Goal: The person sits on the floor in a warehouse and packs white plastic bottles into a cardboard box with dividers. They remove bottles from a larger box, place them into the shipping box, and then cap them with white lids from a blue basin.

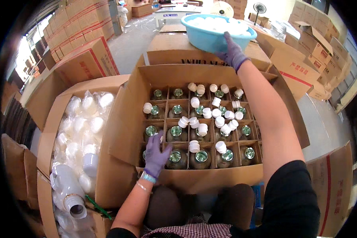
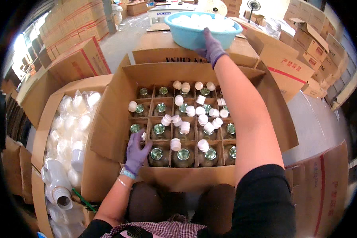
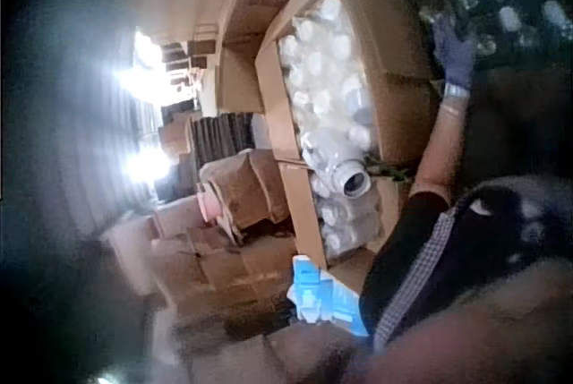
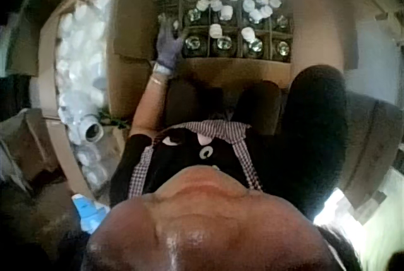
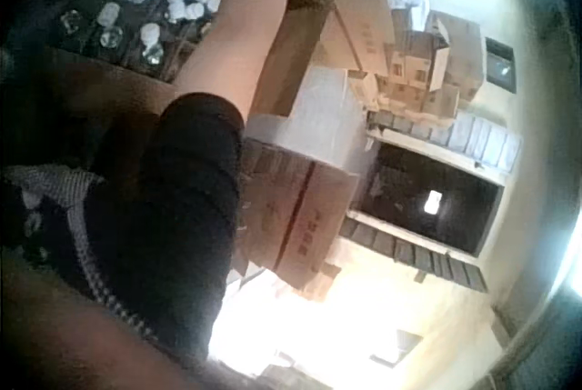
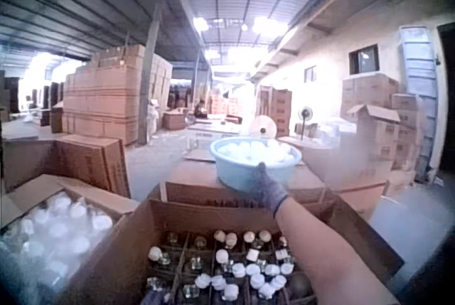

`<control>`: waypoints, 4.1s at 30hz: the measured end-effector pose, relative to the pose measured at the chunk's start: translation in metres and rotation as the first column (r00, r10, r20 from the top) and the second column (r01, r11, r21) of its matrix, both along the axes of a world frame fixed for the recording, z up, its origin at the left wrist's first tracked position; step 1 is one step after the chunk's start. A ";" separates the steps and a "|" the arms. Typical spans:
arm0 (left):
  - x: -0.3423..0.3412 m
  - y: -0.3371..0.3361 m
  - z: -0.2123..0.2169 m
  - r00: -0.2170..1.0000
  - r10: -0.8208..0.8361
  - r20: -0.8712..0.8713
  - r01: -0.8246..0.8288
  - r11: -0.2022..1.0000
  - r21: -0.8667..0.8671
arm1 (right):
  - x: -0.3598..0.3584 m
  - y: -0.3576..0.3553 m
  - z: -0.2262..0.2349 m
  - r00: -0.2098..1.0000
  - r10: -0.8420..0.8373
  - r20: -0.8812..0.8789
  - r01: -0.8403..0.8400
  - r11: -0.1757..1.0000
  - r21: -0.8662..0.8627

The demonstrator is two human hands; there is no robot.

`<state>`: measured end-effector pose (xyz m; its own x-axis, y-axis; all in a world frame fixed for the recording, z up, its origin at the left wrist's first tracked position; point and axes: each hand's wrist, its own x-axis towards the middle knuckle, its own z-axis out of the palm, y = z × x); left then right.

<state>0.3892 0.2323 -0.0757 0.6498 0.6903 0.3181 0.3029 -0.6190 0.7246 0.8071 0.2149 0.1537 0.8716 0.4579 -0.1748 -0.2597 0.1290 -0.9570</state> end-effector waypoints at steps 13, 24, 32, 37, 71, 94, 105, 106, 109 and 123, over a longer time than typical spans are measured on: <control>0.131 0.062 -0.009 0.914 -0.170 -0.368 0.275 0.927 0.256 | -0.159 -0.066 -0.222 0.190 0.767 0.612 0.121 0.601 -0.790; 0.011 -0.018 0.015 0.662 -0.218 -0.717 0.470 0.866 0.171 | -0.246 -0.190 -0.225 0.131 0.883 0.450 0.158 0.430 -0.889; 0.029 -0.018 0.024 0.459 -0.279 -0.844 0.557 0.830 0.028 | -0.264 -0.160 -0.199 0.256 0.960 0.114 0.149 0.078 -0.986; 0.031 -0.018 0.013 0.423 -0.213 -0.881 0.532 0.845 0.051 | -0.262 -0.151 -0.219 0.310 0.951 0.021 -0.009 0.025 -1.000; -0.048 0.035 -0.011 0.665 0.106 -0.740 0.043 0.983 0.179 | -0.201 -0.226 -0.210 0.356 0.914 0.197 0.102 0.172 -0.980; 0.022 0.048 0.045 0.609 -0.037 -0.792 0.166 0.983 0.082 | -0.181 -0.115 -0.258 0.266 0.758 0.595 0.136 0.582 -0.802; 0.039 0.074 0.020 0.652 -0.056 -0.756 0.167 0.983 0.071 | -0.129 -0.151 -0.253 0.261 0.458 0.850 0.561 0.645 -0.519; 0.039 0.075 0.020 0.672 -0.062 -0.738 0.142 0.989 0.047 | -0.124 -0.150 -0.256 0.330 0.384 0.862 0.524 0.685 -0.506; 0.029 0.080 0.010 0.716 -0.070 -0.695 0.158 0.985 0.063 | -0.120 -0.147 -0.246 0.466 0.178 0.867 0.404 0.829 -0.388; 0.038 0.090 0.000 0.854 0.145 -0.500 0.038 0.941 0.337 | -0.234 -0.011 -0.236 0.066 0.892 0.447 0.090 0.441 -0.893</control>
<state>0.4270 0.3227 -0.0759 0.7460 0.6461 0.1616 0.6115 -0.7606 0.2180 0.5727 0.2034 -0.0828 0.2725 0.9621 -0.0100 0.9455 -0.2697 -0.1822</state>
